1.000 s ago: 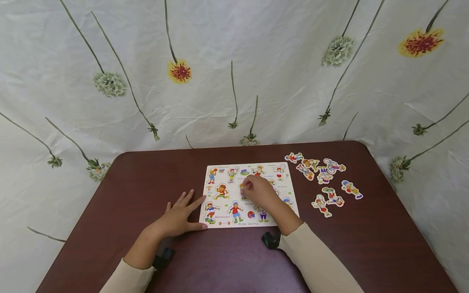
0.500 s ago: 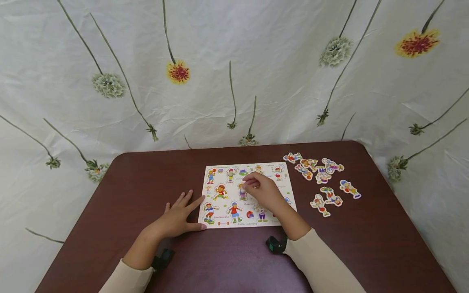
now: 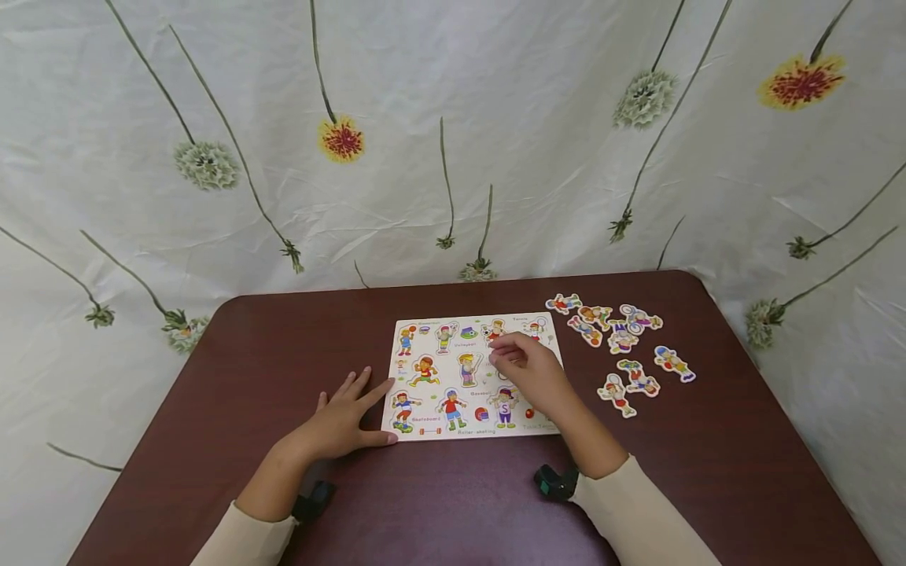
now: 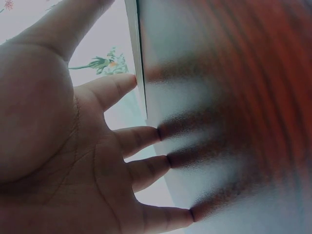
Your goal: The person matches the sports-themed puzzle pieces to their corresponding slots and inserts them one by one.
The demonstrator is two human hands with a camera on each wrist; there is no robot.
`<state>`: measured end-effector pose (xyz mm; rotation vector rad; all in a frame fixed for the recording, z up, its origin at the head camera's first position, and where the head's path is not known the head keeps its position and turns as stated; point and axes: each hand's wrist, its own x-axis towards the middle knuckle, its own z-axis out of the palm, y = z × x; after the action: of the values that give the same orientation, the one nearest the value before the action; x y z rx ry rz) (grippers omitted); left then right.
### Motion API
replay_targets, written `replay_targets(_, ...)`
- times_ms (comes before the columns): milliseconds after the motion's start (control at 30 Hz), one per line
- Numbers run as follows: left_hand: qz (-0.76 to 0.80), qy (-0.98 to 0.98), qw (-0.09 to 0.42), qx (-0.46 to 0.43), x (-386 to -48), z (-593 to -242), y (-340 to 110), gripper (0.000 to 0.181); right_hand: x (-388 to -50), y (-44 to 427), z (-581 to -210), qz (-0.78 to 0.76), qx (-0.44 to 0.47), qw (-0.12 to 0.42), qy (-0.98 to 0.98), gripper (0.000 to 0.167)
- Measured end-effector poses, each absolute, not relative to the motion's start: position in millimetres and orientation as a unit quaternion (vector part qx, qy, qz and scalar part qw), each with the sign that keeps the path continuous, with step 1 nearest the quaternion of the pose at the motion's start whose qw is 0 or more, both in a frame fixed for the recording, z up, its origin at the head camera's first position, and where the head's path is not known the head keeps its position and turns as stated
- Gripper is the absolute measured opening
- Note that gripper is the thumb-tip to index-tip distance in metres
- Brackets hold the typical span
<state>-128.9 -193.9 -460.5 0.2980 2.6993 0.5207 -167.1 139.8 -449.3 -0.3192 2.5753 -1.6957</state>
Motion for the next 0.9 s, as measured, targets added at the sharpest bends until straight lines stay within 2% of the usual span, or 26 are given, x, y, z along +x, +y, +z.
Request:
replay_targets(567, 0.190, 0.959, 0.184, 0.105, -129.2, -458.8, -194.3, 0.094, -151.4, 188.9, -444.7, -0.519, -0.068, 0.001, 0.852, 0.033)
replay_targets(900, 0.194, 0.957, 0.185, 0.107, -127.3, -458.9, -194.1, 0.093, -138.6, 221.2, -451.5, -0.488, -0.058, -0.010, 0.871, 0.029)
